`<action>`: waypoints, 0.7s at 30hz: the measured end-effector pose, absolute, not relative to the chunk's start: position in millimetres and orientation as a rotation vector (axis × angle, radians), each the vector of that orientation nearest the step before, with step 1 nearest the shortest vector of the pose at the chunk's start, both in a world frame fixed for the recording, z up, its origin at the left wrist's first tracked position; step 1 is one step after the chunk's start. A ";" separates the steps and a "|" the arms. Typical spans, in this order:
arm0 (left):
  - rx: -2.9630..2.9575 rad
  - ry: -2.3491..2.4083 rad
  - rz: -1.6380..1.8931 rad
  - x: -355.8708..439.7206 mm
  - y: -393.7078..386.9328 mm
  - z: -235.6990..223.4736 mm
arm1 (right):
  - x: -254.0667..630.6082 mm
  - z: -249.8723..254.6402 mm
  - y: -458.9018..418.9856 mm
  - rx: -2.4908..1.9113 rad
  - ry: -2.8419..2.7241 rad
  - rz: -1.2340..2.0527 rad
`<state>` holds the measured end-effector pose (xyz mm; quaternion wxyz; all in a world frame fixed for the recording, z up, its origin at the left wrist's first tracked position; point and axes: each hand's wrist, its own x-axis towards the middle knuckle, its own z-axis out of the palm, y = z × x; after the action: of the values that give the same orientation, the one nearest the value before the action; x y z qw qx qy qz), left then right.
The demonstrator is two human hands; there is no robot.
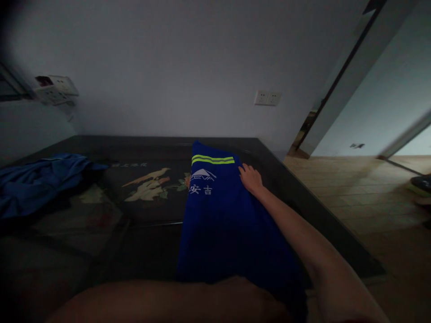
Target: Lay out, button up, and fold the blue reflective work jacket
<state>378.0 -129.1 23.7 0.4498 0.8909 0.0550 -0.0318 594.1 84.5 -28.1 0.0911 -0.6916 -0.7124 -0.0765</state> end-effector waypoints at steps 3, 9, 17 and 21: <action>2.278 0.285 0.035 344.6 -102.0 30.7 | 595.5 -20.6 52.7 -2.011 -2.140 -0.295; 2.352 0.978 0.197 275.8 -88.5 27.3 | 592.6 -7.1 -52.0 -1.737 -2.116 -0.156; 2.071 1.323 -0.068 223.3 -166.2 -13.2 | 612.5 -9.8 -221.0 -2.249 -1.690 0.241; 2.007 1.318 0.066 218.8 -199.3 -60.1 | 614.6 -38.4 -269.9 -2.271 -1.505 0.656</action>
<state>218.8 -199.3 -60.1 0.3615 0.7790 0.5117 0.0256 614.6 -269.9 -38.4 0.1687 -0.7988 -0.5293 0.2308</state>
